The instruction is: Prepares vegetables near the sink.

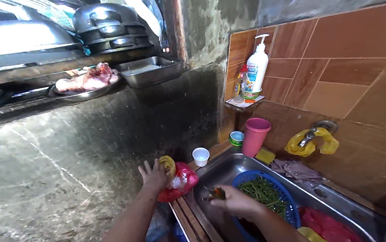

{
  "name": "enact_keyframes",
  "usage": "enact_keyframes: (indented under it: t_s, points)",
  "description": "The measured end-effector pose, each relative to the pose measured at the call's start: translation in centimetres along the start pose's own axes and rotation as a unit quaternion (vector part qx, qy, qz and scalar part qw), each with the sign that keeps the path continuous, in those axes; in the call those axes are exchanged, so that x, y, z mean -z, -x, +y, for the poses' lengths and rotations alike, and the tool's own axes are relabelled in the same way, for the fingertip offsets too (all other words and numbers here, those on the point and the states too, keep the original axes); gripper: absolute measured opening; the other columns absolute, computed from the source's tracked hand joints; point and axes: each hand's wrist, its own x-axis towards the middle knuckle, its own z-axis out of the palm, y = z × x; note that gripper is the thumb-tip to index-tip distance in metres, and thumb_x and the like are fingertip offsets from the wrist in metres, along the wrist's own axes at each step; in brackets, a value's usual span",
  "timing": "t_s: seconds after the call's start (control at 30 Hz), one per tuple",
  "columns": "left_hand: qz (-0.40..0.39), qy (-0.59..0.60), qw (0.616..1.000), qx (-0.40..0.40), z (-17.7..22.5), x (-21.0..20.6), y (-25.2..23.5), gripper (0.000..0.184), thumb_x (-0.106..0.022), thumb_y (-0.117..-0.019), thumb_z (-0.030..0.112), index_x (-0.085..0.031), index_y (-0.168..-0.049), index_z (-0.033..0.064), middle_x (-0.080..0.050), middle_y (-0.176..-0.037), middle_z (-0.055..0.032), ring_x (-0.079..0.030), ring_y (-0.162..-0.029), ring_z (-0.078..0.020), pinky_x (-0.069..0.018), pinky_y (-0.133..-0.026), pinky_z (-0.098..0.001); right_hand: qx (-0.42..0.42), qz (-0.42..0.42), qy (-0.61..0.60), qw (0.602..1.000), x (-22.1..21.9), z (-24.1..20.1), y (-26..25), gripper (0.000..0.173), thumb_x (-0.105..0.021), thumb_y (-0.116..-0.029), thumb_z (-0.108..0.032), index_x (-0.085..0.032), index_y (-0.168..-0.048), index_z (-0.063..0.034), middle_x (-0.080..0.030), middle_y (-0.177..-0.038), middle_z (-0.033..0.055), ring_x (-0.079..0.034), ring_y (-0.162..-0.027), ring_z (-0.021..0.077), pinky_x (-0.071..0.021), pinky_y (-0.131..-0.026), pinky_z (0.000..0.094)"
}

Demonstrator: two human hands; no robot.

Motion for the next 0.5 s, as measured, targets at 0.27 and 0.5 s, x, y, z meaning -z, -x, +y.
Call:
enact_keyframes:
  t_s: [0.27, 0.5]
  points:
    - [0.276, 0.082, 0.958, 0.010, 1.8, 0.3, 1.6, 0.047, -0.066, -0.0989, 0.029, -0.060, -0.145, 0.0213, -0.030, -0.166, -0.0200, -0.020, -0.154, -0.0470, -0.0054, -0.117, -0.0765, -0.015, 0.102, -0.561, 0.821, 0.1, -2.5, -1.4, 0.019, -0.044, -0.1113, -0.019, -0.056, -0.115, -0.0034, -0.059, -0.077, 0.0050, -0.062, -0.062, 0.0146, -0.0595, -0.064, 0.0296]
    - [0.288, 0.294, 0.906, -0.103, 4.5, -0.9, 6.0, 0.032, -0.055, -0.1030, 0.019, -0.070, -0.131, 0.0138, -0.063, -0.138, -0.0157, -0.055, -0.134, -0.0358, -0.0331, -0.117, -0.0605, 0.028, 0.125, -0.635, 0.762, -0.5, -4.0, -2.7, 0.026, -0.039, -0.1128, -0.021, -0.056, -0.109, -0.0010, -0.069, -0.094, 0.0142, -0.073, -0.089, 0.0255, -0.0611, -0.087, 0.0398]
